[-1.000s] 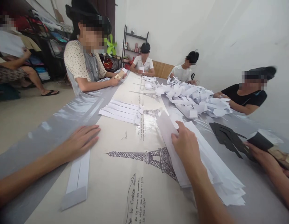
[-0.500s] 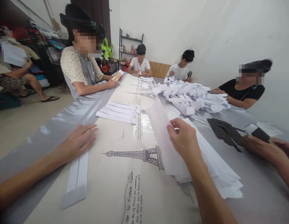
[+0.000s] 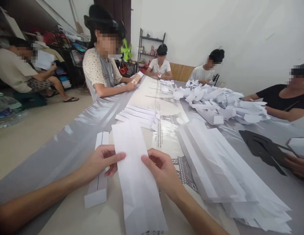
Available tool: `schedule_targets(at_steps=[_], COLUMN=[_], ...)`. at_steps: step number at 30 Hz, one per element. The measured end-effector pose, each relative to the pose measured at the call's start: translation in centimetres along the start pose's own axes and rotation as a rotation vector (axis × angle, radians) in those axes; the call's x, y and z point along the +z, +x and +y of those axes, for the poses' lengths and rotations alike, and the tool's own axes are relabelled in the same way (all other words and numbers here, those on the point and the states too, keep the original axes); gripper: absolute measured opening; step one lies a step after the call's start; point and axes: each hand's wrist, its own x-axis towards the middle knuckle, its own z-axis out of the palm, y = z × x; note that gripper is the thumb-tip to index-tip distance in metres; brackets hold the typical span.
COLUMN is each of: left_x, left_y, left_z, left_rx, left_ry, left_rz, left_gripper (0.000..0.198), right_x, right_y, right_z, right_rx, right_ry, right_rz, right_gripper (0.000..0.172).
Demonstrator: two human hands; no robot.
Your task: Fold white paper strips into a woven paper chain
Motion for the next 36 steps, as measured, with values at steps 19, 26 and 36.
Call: schedule_targets(at_steps=[19,26,36], left_x=[0.0,-0.3,1.3], left_y=[-0.3,0.1,-1.0], left_z=[-1.0,-0.8,-0.6], left_rx=[-0.108,-0.089,-0.096], left_ry=[0.099,0.099,0.003], left_rz=[-0.055,0.038,-0.17], left_gripper=[0.04,0.054,0.037], right_x=[1.8,1.3,2.3], right_y=[0.0,0.0,-0.8], right_z=[2.5,2.1,2.7], right_rx=[0.155,0.036,-0.092], right_ry=[0.317,0.159,0.014], right_rz=[-0.212,-0.057,-0.138], right_gripper=[0.025,0.032,0.023])
